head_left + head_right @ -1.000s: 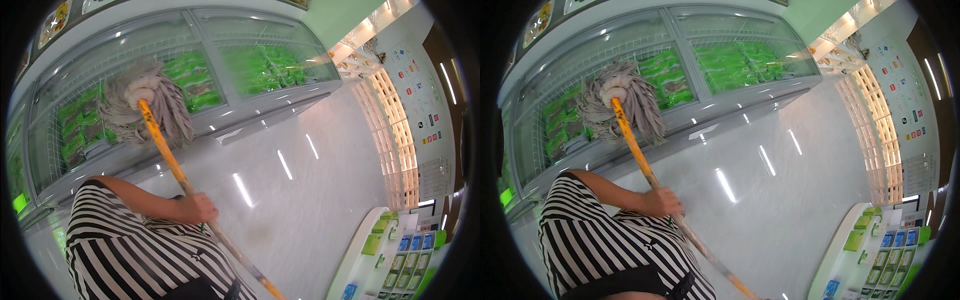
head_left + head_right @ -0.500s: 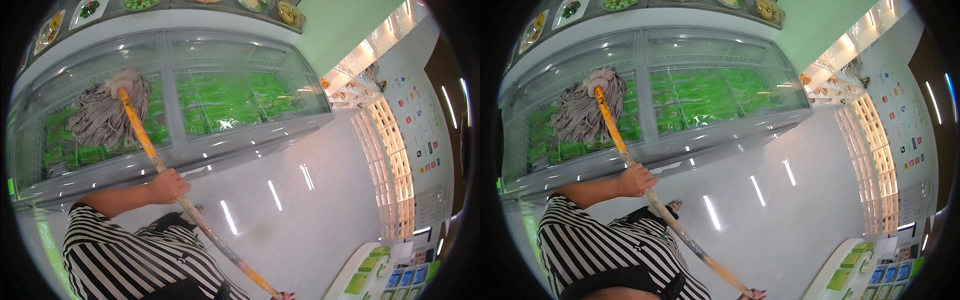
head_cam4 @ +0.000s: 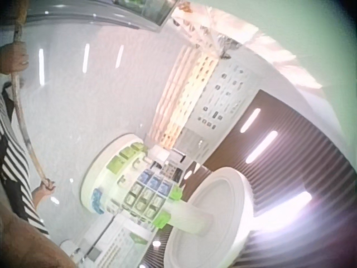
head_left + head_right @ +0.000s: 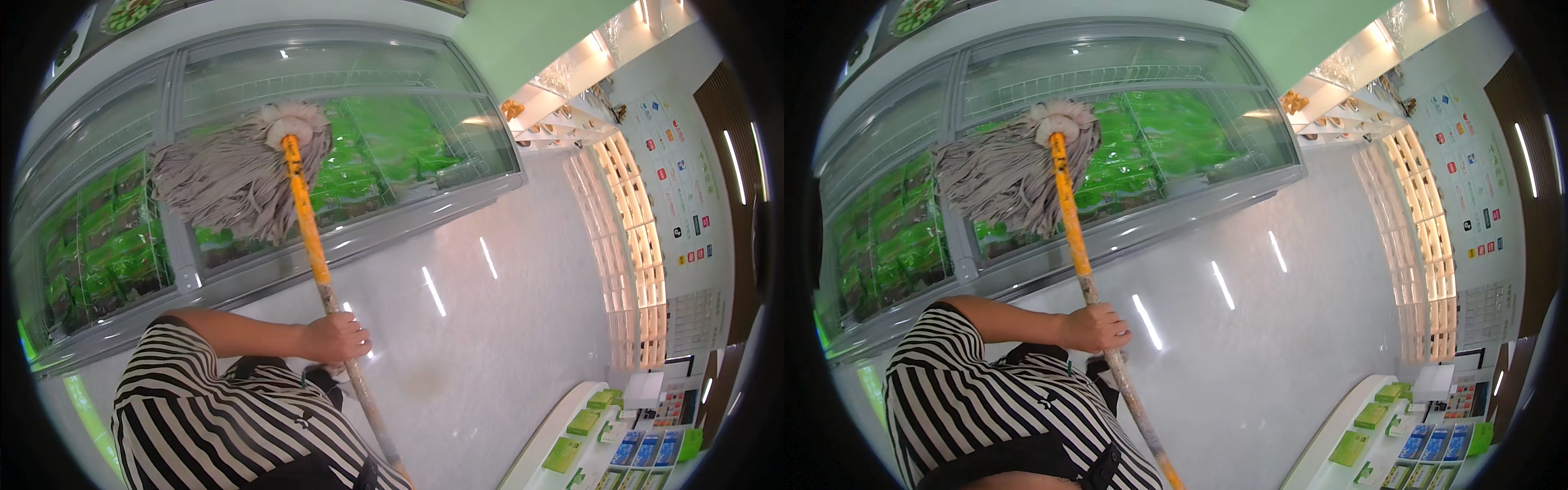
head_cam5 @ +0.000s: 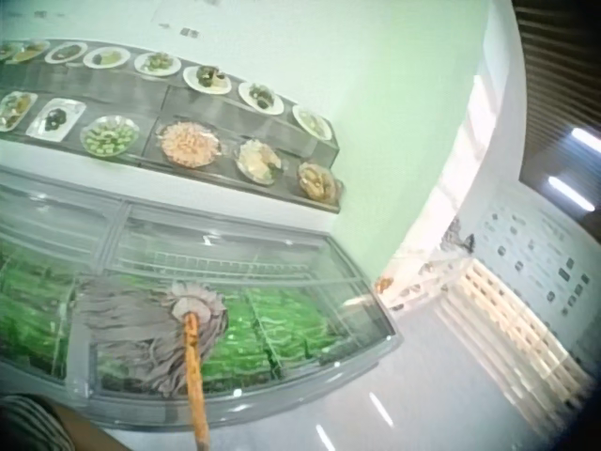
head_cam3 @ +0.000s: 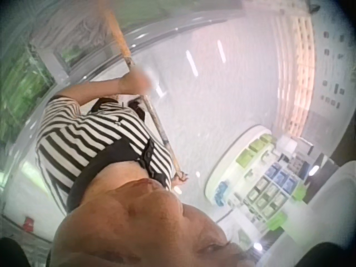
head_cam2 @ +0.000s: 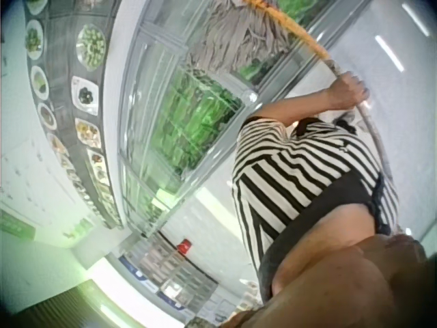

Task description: The person mops the floor in front of a glass-top freezer using a mop and a red bucket. They then wipe the glass surface of the freezer with a cloth.

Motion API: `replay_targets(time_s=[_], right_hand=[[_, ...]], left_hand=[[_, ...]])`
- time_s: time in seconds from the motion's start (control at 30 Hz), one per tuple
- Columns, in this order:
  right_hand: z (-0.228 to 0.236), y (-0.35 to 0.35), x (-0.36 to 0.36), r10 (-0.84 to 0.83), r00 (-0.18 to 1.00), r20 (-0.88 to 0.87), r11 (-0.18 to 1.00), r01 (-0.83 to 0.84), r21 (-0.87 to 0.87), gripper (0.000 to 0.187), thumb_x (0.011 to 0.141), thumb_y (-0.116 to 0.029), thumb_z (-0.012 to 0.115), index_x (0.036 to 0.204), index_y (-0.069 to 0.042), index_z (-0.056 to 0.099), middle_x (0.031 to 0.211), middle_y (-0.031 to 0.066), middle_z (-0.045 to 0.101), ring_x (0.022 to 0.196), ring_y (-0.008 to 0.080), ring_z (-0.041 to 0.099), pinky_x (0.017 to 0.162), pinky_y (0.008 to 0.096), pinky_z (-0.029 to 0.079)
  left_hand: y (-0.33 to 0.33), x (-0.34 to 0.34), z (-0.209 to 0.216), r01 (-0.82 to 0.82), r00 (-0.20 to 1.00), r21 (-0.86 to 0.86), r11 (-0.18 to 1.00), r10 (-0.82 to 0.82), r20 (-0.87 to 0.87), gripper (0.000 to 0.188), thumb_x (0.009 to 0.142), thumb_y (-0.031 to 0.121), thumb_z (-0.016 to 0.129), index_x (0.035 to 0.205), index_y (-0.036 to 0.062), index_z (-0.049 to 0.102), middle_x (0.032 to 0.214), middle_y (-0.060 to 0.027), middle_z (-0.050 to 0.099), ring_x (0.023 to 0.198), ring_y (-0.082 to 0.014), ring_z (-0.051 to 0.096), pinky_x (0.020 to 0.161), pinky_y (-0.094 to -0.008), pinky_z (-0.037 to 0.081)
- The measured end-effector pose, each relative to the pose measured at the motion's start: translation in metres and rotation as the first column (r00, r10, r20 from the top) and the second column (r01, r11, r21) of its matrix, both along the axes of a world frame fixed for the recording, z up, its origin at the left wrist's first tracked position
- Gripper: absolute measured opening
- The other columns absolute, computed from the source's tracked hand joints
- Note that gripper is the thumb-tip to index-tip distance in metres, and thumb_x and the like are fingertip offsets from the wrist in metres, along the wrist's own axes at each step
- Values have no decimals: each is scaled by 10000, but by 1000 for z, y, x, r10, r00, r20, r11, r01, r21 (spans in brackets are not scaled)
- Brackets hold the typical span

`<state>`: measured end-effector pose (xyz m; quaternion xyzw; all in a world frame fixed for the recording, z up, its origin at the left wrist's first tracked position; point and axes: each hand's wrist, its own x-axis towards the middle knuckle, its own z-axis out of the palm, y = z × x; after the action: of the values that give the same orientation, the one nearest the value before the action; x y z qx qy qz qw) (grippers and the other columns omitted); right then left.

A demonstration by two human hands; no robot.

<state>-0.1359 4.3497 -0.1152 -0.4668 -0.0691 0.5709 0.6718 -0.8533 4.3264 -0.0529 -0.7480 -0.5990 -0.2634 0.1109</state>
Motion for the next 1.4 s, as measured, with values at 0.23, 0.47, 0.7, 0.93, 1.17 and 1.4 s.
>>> replay_targets(time_s=[0.23, 0.47, 0.7, 0.93, 1.17, 1.4], right_hand=[[-63, 142, -55, 19, 980, 197, 996, -35, 81, 171, 837, -83, 601, 977, 10, 564, 659, 30, 485, 586, 156, 450, 572, 338, 423], [-82, 345, -133, 104, 990, -90, 990, -95, 106, 113, 828, -128, 596, 901, -47, 570, 585, 1, 416, 531, 123, 390, 450, 268, 367], [-3, 538, -162, 163, 919, -360, 979, -106, 174, 216, 843, -247, 586, 913, -45, 618, 535, -51, 354, 477, 85, 331, 383, 212, 270], [22, 698, -207, 176, 909, -378, 982, -135, 134, 193, 850, -223, 584, 915, -48, 630, 525, -47, 361, 467, 83, 330, 384, 222, 267], [59, 779, -223, 319, 902, -291, 948, -301, 104, 185, 933, -190, 470, 849, -46, 551, 572, -38, 311, 524, 117, 328, 500, 266, 313], [73, 905, -288, 516, 824, -233, 856, -507, 104, 170, 918, -198, 499, 914, -38, 555, 555, -33, 317, 511, 124, 326, 505, 279, 308]], left_hand=[[189, -54, -13, -16, 994, -28, 999, 13, -106, 144, 660, 186, 630, 760, 146, 535, 691, 19, 473, 667, -155, 516, 616, -312, 352], [317, -92, -16, -157, 983, -86, 984, 147, -114, 208, 607, 142, 655, 790, 159, 558, 753, 14, 476, 761, -173, 498, 670, -343, 357], [420, -101, 6, -259, 962, -79, 963, 250, -109, 256, 568, 122, 670, 791, 161, 551, 771, 7, 472, 771, -182, 487, 686, -344, 345], [536, -128, 10, -294, 953, -84, 952, 286, -99, 261, 571, 140, 683, 784, 169, 537, 775, 13, 470, 793, -184, 489, 683, -343, 343], [700, -155, -13, -252, 966, 34, 967, 254, -44, 209, 614, 166, 665, 771, 174, 527, 775, -2, 498, 795, -175, 543, 711, -366, 375], [850, -101, -22, -157, 985, 205, 966, 138, 104, 123, 632, 178, 623, 656, 157, 504, 698, 5, 523, 719, -178, 552, 705, -320, 403]])
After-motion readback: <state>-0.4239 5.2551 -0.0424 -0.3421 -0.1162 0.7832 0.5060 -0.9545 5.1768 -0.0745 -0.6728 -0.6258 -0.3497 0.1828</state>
